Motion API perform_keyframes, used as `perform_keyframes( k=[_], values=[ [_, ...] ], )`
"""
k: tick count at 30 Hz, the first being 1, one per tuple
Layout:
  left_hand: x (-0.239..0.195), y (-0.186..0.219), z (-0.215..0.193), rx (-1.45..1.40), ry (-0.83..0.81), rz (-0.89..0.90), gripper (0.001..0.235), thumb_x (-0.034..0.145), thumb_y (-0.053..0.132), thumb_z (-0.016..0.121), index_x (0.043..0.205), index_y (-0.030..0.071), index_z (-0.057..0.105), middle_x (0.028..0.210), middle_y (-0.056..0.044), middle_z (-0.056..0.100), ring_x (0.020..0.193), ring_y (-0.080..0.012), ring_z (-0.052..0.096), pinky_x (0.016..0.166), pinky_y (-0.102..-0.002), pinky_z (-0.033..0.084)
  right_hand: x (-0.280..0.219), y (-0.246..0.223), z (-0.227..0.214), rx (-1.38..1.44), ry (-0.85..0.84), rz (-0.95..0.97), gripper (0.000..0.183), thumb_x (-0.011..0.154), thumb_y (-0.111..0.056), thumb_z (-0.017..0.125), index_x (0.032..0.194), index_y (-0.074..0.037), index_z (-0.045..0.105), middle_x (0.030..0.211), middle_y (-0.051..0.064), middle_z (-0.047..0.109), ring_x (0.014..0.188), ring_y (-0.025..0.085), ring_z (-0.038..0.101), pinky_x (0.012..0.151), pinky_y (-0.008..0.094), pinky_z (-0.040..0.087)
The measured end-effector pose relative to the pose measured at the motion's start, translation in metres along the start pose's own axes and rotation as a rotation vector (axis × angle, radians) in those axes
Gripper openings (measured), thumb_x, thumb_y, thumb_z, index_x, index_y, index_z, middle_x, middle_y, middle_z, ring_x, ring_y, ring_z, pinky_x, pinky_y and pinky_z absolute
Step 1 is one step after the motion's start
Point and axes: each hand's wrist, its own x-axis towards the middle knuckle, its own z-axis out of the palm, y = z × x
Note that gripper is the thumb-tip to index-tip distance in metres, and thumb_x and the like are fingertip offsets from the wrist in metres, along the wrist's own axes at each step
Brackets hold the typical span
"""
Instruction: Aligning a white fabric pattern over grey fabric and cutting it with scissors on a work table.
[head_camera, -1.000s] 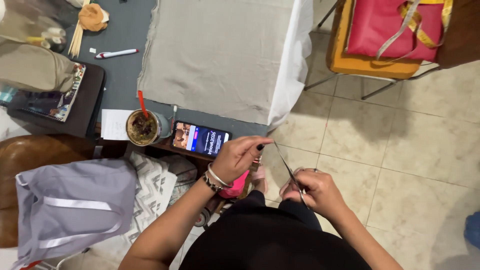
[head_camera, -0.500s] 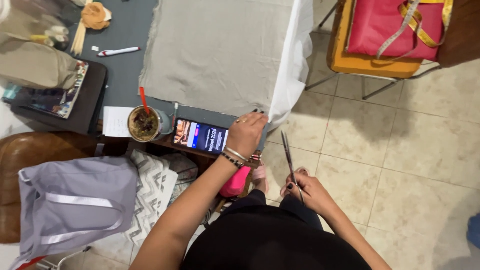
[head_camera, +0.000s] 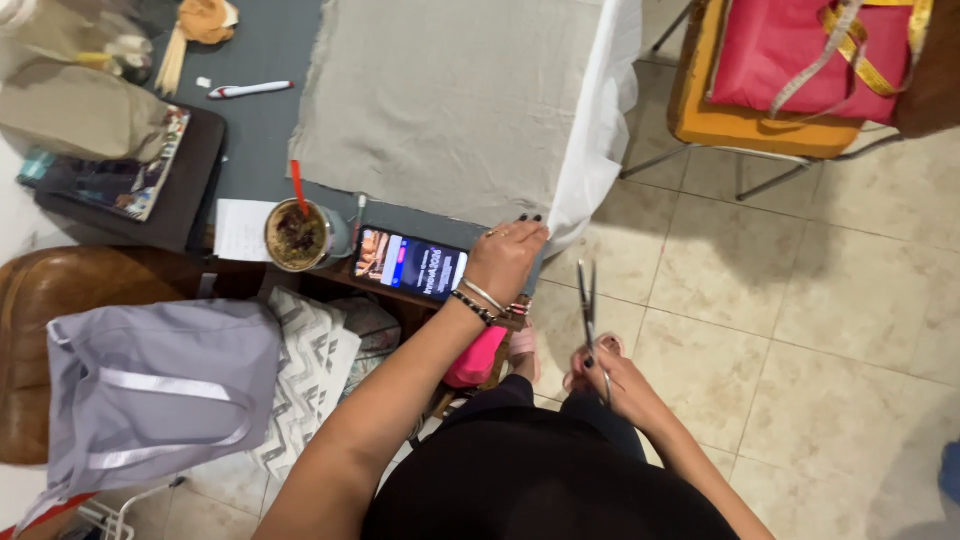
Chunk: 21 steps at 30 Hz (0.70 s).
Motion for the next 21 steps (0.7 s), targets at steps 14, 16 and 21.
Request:
perform_keyframes(
  k=[14,16,21],
  values=[
    [0.006,-0.001,-0.033,-0.008,-0.165,-0.010,0.031,0.094,0.008,0.068,0.124,0.011,0.071,0.121,-0.005,0.073,0.114,-0.0202,0.070,0.101,-0.032,0.055,0.073,0.060,0.036,0.368,-0.134,0.028,0.072,0.106,-0.065,0.029,0.091,-0.008,0.069,0.068,0.015,0.071,0.064,0.024,0.064,0.054,0.032,0.052],
    [0.007,0.001,-0.035,0.003,-0.139,-0.030,0.027,0.096,0.015,0.068,0.123,0.014,0.071,0.121,-0.003,0.072,0.111,-0.0184,0.070,0.098,-0.031,0.056,0.075,0.056,0.038,0.336,-0.028,-0.041,0.064,0.105,-0.061,0.034,0.093,-0.009,0.069,0.068,0.012,0.072,0.062,0.024,0.066,0.053,0.034,0.053],
    [0.012,-0.003,-0.027,0.129,-0.112,0.022,0.028,0.093,0.028,0.073,0.119,0.018,0.072,0.116,0.001,0.071,0.101,-0.0164,0.072,0.087,-0.029,0.059,0.065,0.013,0.035,0.293,0.007,-0.066,0.060,0.105,-0.061,0.035,0.095,-0.011,0.067,0.069,0.010,0.073,0.064,0.025,0.065,0.059,0.037,0.053]
  ],
)
